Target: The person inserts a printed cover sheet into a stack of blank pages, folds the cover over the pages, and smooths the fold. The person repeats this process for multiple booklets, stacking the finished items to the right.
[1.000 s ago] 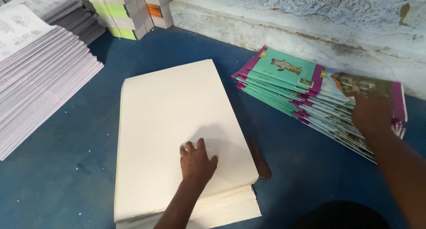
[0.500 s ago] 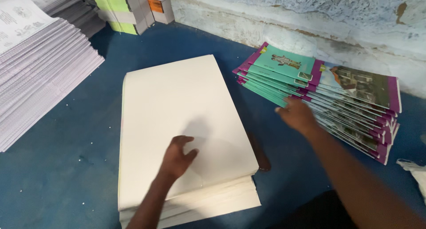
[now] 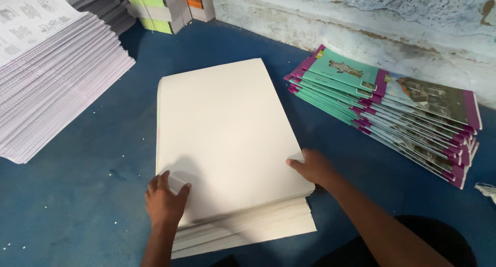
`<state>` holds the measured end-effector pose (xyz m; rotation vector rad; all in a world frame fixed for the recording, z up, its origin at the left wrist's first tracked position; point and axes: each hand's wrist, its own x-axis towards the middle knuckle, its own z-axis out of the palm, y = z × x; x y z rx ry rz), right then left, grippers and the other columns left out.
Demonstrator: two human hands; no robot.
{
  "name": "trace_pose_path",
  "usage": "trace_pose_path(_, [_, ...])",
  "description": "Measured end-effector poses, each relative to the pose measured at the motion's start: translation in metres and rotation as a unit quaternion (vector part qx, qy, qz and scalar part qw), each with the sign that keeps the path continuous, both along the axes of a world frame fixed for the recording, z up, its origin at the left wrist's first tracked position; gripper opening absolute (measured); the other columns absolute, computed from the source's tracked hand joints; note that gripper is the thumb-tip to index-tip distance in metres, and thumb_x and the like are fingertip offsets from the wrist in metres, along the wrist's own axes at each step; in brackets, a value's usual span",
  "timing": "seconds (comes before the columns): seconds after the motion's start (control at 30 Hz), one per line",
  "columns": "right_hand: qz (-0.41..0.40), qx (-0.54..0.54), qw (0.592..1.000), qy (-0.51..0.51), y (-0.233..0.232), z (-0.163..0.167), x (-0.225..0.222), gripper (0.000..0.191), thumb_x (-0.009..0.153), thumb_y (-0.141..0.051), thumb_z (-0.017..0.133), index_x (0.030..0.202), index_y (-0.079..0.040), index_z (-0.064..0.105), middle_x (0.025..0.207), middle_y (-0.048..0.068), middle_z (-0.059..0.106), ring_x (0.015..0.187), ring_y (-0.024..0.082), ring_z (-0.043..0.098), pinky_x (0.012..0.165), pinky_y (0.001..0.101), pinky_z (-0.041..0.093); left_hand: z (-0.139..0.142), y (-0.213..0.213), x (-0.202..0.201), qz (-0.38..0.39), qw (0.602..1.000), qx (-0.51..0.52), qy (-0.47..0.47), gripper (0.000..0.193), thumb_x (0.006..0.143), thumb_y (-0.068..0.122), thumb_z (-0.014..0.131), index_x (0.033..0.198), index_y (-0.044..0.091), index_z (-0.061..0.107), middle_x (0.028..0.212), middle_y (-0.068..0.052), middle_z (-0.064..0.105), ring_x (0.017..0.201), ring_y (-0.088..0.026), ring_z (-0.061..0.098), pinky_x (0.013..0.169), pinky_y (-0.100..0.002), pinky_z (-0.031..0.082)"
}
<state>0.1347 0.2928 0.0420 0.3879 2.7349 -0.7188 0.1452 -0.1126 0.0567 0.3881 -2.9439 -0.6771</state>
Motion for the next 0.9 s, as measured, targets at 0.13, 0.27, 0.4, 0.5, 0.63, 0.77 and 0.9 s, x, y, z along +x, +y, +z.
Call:
trace_pose_path(0.13, [-0.003, -0.03, 0.997, 0.068, -0.013, 0.013, 0.006, 0.069, 0.089, -0.052, 0.067, 0.131, 0.003, 0.06, 0.126, 0.026, 0.067, 0.116, 0.037, 0.067, 0.097, 0.0439, 0.053, -0.006, -0.004, -0.003, 0.032, 0.998, 0.056, -0.026, 0.084, 0.077, 0.037, 0.085, 0.149, 0.015, 0.048, 0.157, -0.015, 0.038, 0.141, -0.04, 0.039, 0.113, -0.052, 0.041])
trace_pose_path(0.27, [0.006, 0.026, 0.993, 0.115, -0.019, 0.027, 0.011, 0.062, 0.086, -0.045, 0.072, 0.129, -0.001, 0.064, 0.125, 0.024, 0.066, 0.116, 0.038, 0.064, 0.097, 0.0451, 0.052, -0.008, -0.005, -0.002, 0.041, 0.996, 0.074, -0.002, 0.087, 0.074, 0.036, 0.087, 0.149, 0.014, 0.048, 0.155, -0.017, 0.038, 0.139, -0.041, 0.04, 0.111, -0.051, 0.043])
trace_pose_path(0.4, [0.0, 0.058, 0.991, 0.12, -0.024, 0.04, 0.012, 0.05, 0.088, -0.039, 0.075, 0.121, -0.001, 0.07, 0.116, 0.022, 0.07, 0.108, 0.033, 0.068, 0.093, 0.0424, 0.054, -0.004, -0.006, 0.0, 0.043, 0.997, 0.07, 0.004, 0.093, 0.073, 0.038, 0.088, 0.151, 0.014, 0.044, 0.154, -0.018, 0.037, 0.14, -0.04, 0.039, 0.113, -0.051, 0.042])
trace_pose_path(0.5, [-0.05, -0.142, 0.978, 0.144, -0.021, 0.046, 0.001, 0.063, 0.088, -0.031, 0.077, 0.138, 0.0, 0.057, 0.118, 0.022, 0.071, 0.101, 0.027, 0.074, 0.089, 0.0372, 0.057, 0.003, -0.008, -0.004, 0.054, 0.994, 0.091, -0.036, 0.098, 0.074, 0.038, 0.088, 0.154, 0.012, 0.038, 0.156, -0.019, 0.033, 0.141, -0.039, 0.039, 0.11, -0.051, 0.045])
trace_pose_path(0.63, [-0.108, -0.372, 0.918, 0.084, -0.005, 0.047, -0.003, 0.05, 0.088, -0.02, 0.073, 0.133, 0.003, 0.066, 0.111, 0.021, 0.076, 0.096, 0.026, 0.074, 0.086, 0.0377, 0.057, 0.016, -0.025, -0.007, 0.04, 0.966, 0.252, -0.033, 0.089, 0.08, 0.034, 0.081, 0.153, 0.003, 0.039, 0.145, -0.027, 0.051, 0.129, -0.04, 0.056, 0.1, -0.049, 0.054])
trace_pose_path(0.77, [-0.137, -0.446, 0.883, 0.047, 0.009, 0.05, -0.009, 0.057, 0.087, -0.015, 0.072, 0.14, 0.002, 0.059, 0.114, 0.02, 0.075, 0.101, 0.027, 0.073, 0.089, 0.037, 0.057, 0.024, -0.049, -0.004, 0.064, 0.943, 0.326, 0.031, 0.069, 0.093, 0.028, 0.076, 0.146, -0.007, 0.048, 0.127, -0.029, 0.063, 0.111, -0.036, 0.067, 0.087, -0.043, 0.06])
trace_pose_path(0.9, [-0.116, -0.476, 0.87, 0.053, 0.016, 0.057, -0.01, 0.063, 0.084, -0.016, 0.075, 0.142, 0.001, 0.056, 0.12, 0.021, 0.074, 0.106, 0.026, 0.072, 0.091, 0.0352, 0.056, 0.024, -0.055, -0.001, 0.059, 0.922, 0.38, 0.031, 0.056, 0.091, 0.02, 0.073, 0.138, -0.008, 0.059, 0.107, -0.024, 0.075, 0.088, -0.028, 0.074, 0.072, -0.035, 0.058])
